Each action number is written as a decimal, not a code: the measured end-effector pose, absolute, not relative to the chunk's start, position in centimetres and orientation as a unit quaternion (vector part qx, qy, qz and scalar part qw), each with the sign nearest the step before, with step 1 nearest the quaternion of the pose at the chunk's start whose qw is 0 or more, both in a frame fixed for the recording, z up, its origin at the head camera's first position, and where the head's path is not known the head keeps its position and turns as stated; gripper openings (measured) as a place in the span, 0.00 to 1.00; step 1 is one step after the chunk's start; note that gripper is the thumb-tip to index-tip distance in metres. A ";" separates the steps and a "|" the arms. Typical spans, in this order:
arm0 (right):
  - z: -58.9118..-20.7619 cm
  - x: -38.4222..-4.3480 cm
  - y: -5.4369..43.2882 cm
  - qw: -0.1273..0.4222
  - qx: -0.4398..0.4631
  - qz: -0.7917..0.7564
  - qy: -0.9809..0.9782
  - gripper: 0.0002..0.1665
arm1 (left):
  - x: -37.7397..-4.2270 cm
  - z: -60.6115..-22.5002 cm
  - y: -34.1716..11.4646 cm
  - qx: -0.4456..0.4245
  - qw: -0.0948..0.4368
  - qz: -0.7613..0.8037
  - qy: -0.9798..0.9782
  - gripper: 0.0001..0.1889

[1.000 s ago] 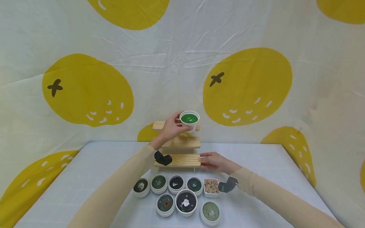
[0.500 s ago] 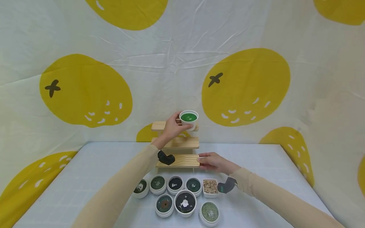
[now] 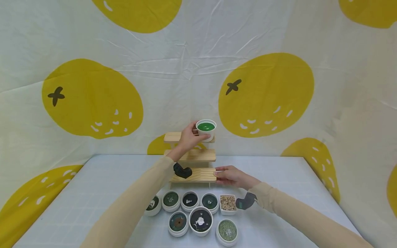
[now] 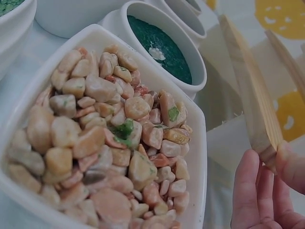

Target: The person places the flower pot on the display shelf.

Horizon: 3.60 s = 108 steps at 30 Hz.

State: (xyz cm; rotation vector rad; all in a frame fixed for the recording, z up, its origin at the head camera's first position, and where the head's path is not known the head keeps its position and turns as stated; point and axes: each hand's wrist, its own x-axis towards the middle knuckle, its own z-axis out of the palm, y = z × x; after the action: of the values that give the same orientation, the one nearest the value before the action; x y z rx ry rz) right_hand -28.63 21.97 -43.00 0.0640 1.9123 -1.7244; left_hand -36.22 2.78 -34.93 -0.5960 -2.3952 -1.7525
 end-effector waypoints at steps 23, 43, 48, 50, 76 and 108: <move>-43.1 -28.7 21.9 0.276 0.038 -0.651 0.706 0.34 | -36.0 -34.8 3.0 -0.169 0.044 -0.608 -0.774 0.38; -43.0 -28.5 21.8 0.274 0.039 -0.652 0.706 0.34 | -33.5 -34.0 0.4 -0.170 0.040 -0.618 -0.767 0.40; -43.0 -28.5 21.8 0.275 0.046 -0.655 0.703 0.34 | -32.1 -33.8 -0.5 -0.180 0.021 -0.625 -0.759 0.41; -43.1 -28.5 21.8 0.276 0.047 -0.657 0.700 0.35 | -31.4 -33.9 -0.9 -0.187 0.011 -0.627 -0.756 0.41; -43.4 -28.4 22.0 0.276 0.031 -0.663 0.695 0.35 | -24.7 -34.9 -6.2 -0.201 -0.001 -0.632 -0.749 0.40; -43.6 -28.5 22.0 0.270 0.030 -0.670 0.691 0.36 | -21.4 -40.3 -13.7 -0.132 -0.036 -0.584 -0.800 0.35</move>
State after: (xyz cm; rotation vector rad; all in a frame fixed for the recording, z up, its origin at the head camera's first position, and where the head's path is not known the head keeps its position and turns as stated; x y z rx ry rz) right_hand -28.45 21.97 -43.64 0.0807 1.8615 -1.8052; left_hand -21.40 -13.67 -40.34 -0.4234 -2.5726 -1.8780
